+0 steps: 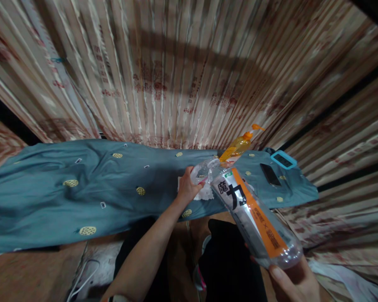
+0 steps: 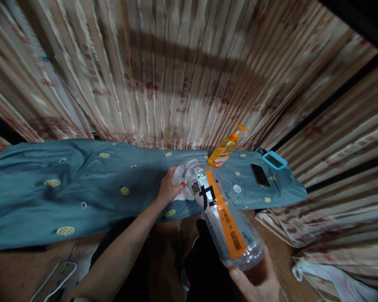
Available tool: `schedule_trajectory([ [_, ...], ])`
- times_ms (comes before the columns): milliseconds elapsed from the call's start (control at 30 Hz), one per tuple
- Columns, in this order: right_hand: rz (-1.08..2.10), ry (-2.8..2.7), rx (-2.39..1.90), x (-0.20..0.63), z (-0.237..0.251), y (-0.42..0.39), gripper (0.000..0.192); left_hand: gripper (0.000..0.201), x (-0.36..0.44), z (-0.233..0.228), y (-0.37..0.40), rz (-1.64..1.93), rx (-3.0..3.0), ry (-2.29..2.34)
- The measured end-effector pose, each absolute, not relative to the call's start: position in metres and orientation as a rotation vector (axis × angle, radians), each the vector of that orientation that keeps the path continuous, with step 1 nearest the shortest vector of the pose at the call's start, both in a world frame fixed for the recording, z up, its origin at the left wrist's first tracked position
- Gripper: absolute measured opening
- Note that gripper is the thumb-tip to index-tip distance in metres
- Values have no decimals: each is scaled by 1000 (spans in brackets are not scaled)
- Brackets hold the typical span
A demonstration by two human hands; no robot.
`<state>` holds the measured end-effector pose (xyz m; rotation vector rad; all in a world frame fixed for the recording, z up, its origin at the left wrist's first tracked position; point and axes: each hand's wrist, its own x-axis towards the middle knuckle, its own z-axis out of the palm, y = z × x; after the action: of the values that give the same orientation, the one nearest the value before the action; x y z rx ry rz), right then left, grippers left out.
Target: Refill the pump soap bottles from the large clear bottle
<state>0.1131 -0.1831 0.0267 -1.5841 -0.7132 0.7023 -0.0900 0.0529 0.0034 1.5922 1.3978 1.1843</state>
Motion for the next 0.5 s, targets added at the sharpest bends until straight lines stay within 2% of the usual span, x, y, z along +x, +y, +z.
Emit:
schedule_trajectory([
  [300,762,-643,-1546,106,35,-181,67,53,-90,4,54,1133,1618,1425],
  [500,754,-679,-1542,98,47,-180,72,52,-90,4,55,1139,1644,1432],
])
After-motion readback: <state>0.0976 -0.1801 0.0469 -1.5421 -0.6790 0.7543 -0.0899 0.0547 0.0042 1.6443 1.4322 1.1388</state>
